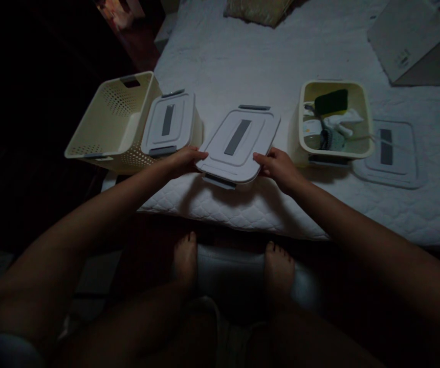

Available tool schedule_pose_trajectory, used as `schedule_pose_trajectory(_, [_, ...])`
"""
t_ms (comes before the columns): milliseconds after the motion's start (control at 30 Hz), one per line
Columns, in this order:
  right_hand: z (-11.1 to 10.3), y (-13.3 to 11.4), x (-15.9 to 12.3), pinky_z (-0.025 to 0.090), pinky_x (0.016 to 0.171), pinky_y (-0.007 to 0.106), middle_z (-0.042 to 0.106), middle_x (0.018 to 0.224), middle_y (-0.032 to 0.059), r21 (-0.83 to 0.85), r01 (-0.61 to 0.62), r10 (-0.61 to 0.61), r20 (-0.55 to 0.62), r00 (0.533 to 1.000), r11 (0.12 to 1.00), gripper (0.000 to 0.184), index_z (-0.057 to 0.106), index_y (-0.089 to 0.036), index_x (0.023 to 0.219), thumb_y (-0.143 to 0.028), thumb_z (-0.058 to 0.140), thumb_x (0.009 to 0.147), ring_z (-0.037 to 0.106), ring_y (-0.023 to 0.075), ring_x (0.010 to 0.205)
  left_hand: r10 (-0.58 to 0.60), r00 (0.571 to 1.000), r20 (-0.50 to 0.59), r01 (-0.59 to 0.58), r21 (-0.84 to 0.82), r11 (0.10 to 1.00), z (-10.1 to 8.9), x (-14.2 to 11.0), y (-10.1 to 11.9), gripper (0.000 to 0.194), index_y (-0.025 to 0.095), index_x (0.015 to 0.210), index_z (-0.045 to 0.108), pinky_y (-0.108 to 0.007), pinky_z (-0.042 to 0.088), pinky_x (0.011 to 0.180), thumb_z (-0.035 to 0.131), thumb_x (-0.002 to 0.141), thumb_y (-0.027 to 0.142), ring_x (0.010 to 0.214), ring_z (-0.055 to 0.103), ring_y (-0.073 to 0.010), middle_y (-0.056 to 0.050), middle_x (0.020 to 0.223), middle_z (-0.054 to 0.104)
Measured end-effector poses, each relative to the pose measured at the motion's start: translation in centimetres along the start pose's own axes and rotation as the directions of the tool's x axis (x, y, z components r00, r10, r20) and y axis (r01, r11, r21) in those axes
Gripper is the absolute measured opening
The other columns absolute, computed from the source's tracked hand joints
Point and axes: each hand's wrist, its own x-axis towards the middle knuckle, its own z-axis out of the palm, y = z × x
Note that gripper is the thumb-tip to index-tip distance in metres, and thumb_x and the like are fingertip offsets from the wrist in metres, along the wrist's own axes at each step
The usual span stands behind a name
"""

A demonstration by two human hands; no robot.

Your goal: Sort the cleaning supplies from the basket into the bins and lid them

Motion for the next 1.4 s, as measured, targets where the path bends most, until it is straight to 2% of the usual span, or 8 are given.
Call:
schedule_pose_trajectory(400, [-2.9, 0.7, 5.1, 0.048, 0.055, 0.022, 0.052, 0.068, -0.0027, -0.185, 0.027, -0.046, -0.101, 0.994, 0.982, 0.017, 0.049, -0.021, 0.075, -0.029, 0.059, 0.087, 0.053, 0.0096, 0.060, 0.086, 0.990, -0.116, -0.096, -0.088, 0.991, 4.0, -0.1, -1.0, 0.023, 0.016, 0.075, 0.046, -0.029, 0.051, 0.070, 0.068, 0.081, 0.023, 0.063, 0.056, -0.0090, -0.002, 0.071, 0.057])
schedule_pose_trajectory(600, [-3.0, 2.5, 5.3, 0.050, 0.057, 0.033, 0.057, 0.070, 0.0003, -0.290, 0.063, -0.100, -0.113, 0.989, 0.955, 0.016, 0.047, -0.023, 0.087, -0.037, 0.055, 0.087, 0.059, 0.0180, 0.063, 0.111, 0.989, -0.099, -0.113, -0.016, 0.993, 4.1, 0.2, -1.9, 0.026, 0.017, 0.074, 0.043, -0.027, 0.049, 0.065, 0.066, 0.083, 0.025, 0.060, 0.055, -0.0074, 0.000, 0.071, 0.056])
schedule_pose_trajectory(700, [-3.5, 3.0, 5.6, 0.049, 0.062, 0.039, 0.057, 0.072, 0.0033, -0.532, 0.201, -0.321, -0.143, 0.936, 0.823, 0.028, 0.049, -0.022, 0.095, -0.046, 0.059, 0.083, 0.059, 0.0227, 0.066, 0.143, 0.984, -0.104, -0.128, 0.138, 0.982, 3.7, 0.6, -2.0, 0.030, 0.019, 0.074, 0.041, -0.027, 0.047, 0.061, 0.066, 0.083, 0.033, 0.054, 0.051, -0.0070, 0.003, 0.064, 0.050])
schedule_pose_trajectory(767, [-3.8, 2.9, 5.3, 0.048, 0.069, 0.042, 0.059, 0.079, 0.0067, -0.695, 0.337, -0.539, -0.086, 0.838, 0.636, 0.036, 0.051, -0.021, 0.102, -0.050, 0.058, 0.082, 0.059, 0.0247, 0.074, 0.206, 0.971, -0.123, -0.165, 0.285, 0.944, 3.4, 0.7, -2.3, 0.032, 0.019, 0.075, 0.041, -0.028, 0.046, 0.060, 0.063, 0.085, 0.040, 0.052, 0.050, -0.0081, 0.003, 0.061, 0.047])
schedule_pose_trajectory(933, [-3.8, 1.9, 2.4, 0.045, 0.082, 0.045, 0.059, 0.101, 0.0173, -0.856, 0.505, -0.773, 0.245, 0.586, 0.112, 0.038, 0.056, -0.014, 0.111, -0.045, 0.044, 0.091, 0.055, 0.0296, 0.096, 0.606, 0.787, -0.117, -0.385, 0.674, 0.630, 2.3, -0.3, -3.3, 0.034, 0.018, 0.090, 0.050, -0.036, 0.049, 0.077, 0.041, 0.093, 0.051, 0.079, 0.060, -0.0185, -0.007, 0.082, 0.058])
schedule_pose_trajectory(1067, [-3.3, 2.1, 0.9, 0.044, 0.080, 0.044, 0.061, 0.103, 0.0184, -0.768, 0.599, -0.714, 0.548, 0.435, -0.224, 0.038, 0.061, -0.013, 0.106, -0.045, 0.046, 0.091, 0.055, 0.0298, 0.094, 0.809, 0.540, 0.234, -0.539, 0.834, 0.118, 1.0, -1.4, -4.1, 0.043, 0.017, 0.111, 0.052, -0.048, 0.042, 0.099, 0.053, 0.086, 0.053, 0.114, 0.053, -0.0290, -0.015, 0.115, 0.057])
schedule_pose_trajectory(1233, [-2.2, 3.5, 0.8, 0.041, 0.081, 0.041, 0.061, 0.107, 0.0164, -0.620, 0.690, -0.591, 0.732, 0.339, -0.373, 0.049, 0.060, -0.014, 0.110, -0.057, 0.049, 0.088, 0.054, 0.0290, 0.096, 0.688, 0.383, 0.617, -0.652, 0.708, -0.271, 0.7, -0.9, -5.1, 0.053, 0.017, 0.123, 0.049, -0.057, 0.034, 0.109, 0.058, 0.083, 0.051, 0.130, 0.043, -0.0333, -0.017, 0.130, 0.051])
schedule_pose_trajectory(1400, [-1.5, 4.2, 0.9, 0.037, 0.079, 0.040, 0.060, 0.107, 0.0182, -0.646, 0.670, -0.606, 0.712, 0.355, -0.366, 0.044, 0.057, -0.012, 0.114, -0.048, 0.050, 0.089, 0.051, 0.0287, 0.094, 0.653, 0.382, 0.654, -0.595, 0.715, -0.368, 1.1, 0.8, -6.0, 0.040, 0.015, 0.123, 0.048, -0.054, 0.041, 0.106, 0.054, 0.089, 0.036, 0.125, 0.048, -0.0300, -0.016, 0.127, 0.054])
